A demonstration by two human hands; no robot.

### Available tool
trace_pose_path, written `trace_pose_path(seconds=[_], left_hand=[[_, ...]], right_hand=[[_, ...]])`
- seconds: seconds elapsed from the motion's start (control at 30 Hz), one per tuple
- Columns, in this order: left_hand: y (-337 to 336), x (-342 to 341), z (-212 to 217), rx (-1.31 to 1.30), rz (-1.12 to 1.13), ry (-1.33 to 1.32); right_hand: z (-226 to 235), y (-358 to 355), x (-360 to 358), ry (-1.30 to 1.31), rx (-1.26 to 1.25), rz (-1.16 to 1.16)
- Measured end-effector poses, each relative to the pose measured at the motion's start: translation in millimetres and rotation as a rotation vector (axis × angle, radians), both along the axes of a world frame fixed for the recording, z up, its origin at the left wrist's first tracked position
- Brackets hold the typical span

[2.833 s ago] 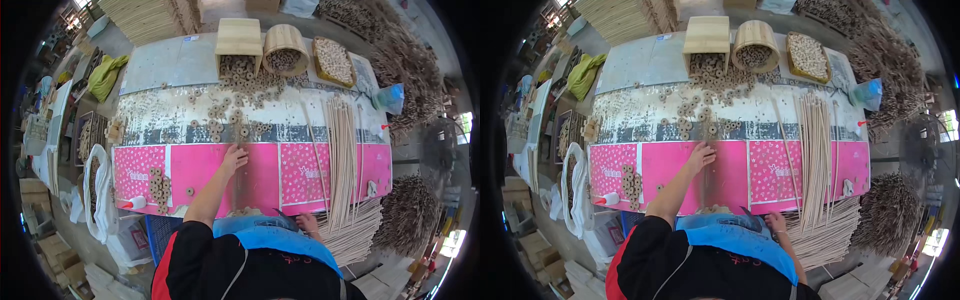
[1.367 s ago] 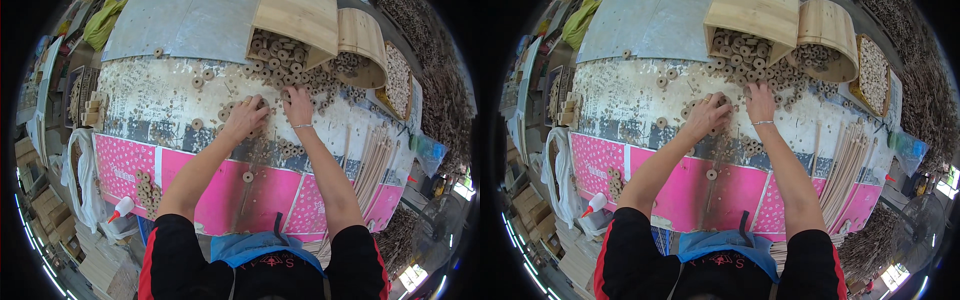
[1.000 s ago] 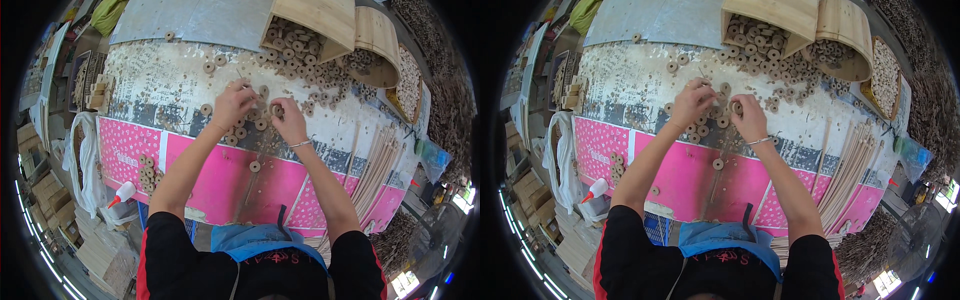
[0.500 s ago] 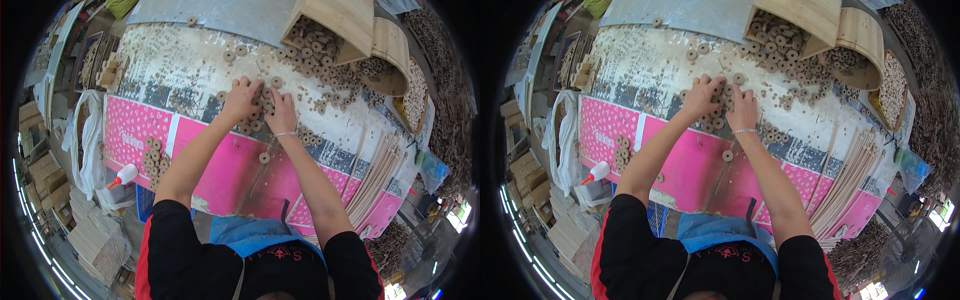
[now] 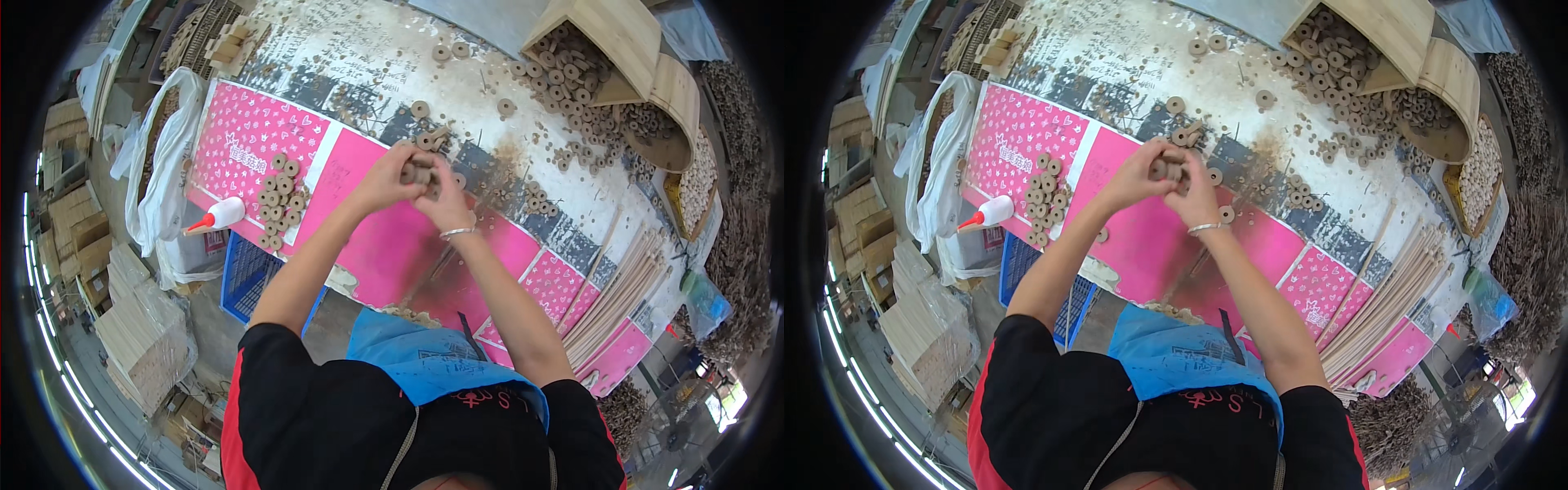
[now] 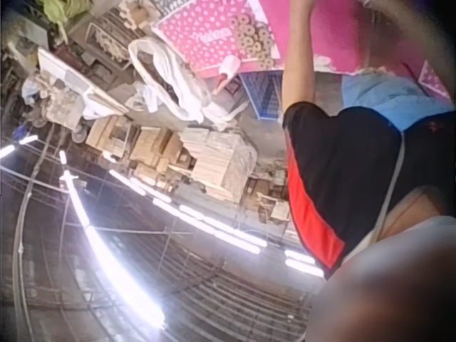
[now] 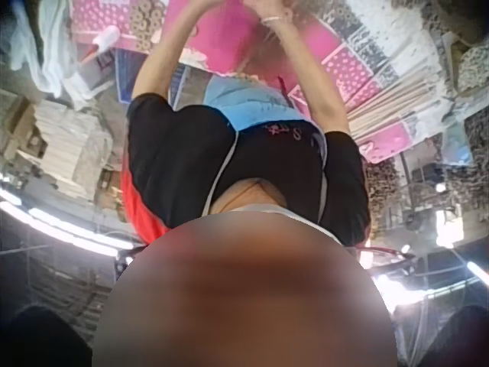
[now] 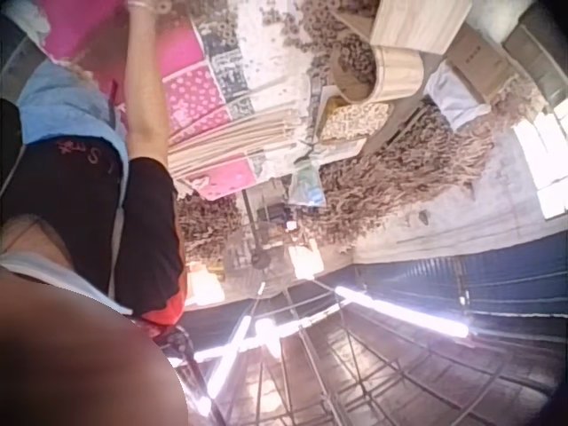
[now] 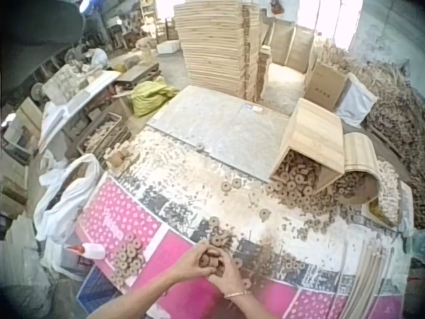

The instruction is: Slide wooden ring-shaped components onto long wooden dowels at a workbench.

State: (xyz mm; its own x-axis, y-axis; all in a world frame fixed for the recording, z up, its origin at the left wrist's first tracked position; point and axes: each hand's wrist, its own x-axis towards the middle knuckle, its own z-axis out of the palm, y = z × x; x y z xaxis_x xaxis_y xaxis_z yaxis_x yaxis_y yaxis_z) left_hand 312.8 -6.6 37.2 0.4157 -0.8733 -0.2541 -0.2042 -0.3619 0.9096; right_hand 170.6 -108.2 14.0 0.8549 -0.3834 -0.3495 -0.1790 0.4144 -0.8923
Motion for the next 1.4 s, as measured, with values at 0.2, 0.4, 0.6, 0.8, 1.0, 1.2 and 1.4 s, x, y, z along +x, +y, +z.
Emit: trace_pose_path(seconds=[0.2,0.4,0.6,0.8,1.0,1.2,1.4], left_hand=[[92.3,-37.4,15.4,0.149,0.099,-0.179],[124.2,-53.9,36.7,0.345,0.143,-0.407],[35.4,-16.8,31.1,0.184,0.063,-0.838],[-55.1,0.7,10.8,0.549,-0.072,-0.869],[-64.0,0.0,-3.7,0.464,0.008,-0.615],[-67.9,8.8,-8.5,0.376,0.148,-0.4],[-73.4,31.5,-15.9,0.338,0.165,-0.374]], right_hand=[[4.6,96.0,-21.3,0.179,-0.279,0.025],[65.2,69.4,-52.5,0.2,-0.781,0.147],[45.2,0.6,-96.3,0.637,-0.997,0.001],[20.8,-26.6,-64.6,0.443,-1.019,0.008],[15.5,-38.5,-20.9,0.517,-0.989,0.055],[1.8,-59.2,-3.0,0.456,-0.952,-0.079],[27.2,-67.9,26.6,0.516,-0.897,0.125]])
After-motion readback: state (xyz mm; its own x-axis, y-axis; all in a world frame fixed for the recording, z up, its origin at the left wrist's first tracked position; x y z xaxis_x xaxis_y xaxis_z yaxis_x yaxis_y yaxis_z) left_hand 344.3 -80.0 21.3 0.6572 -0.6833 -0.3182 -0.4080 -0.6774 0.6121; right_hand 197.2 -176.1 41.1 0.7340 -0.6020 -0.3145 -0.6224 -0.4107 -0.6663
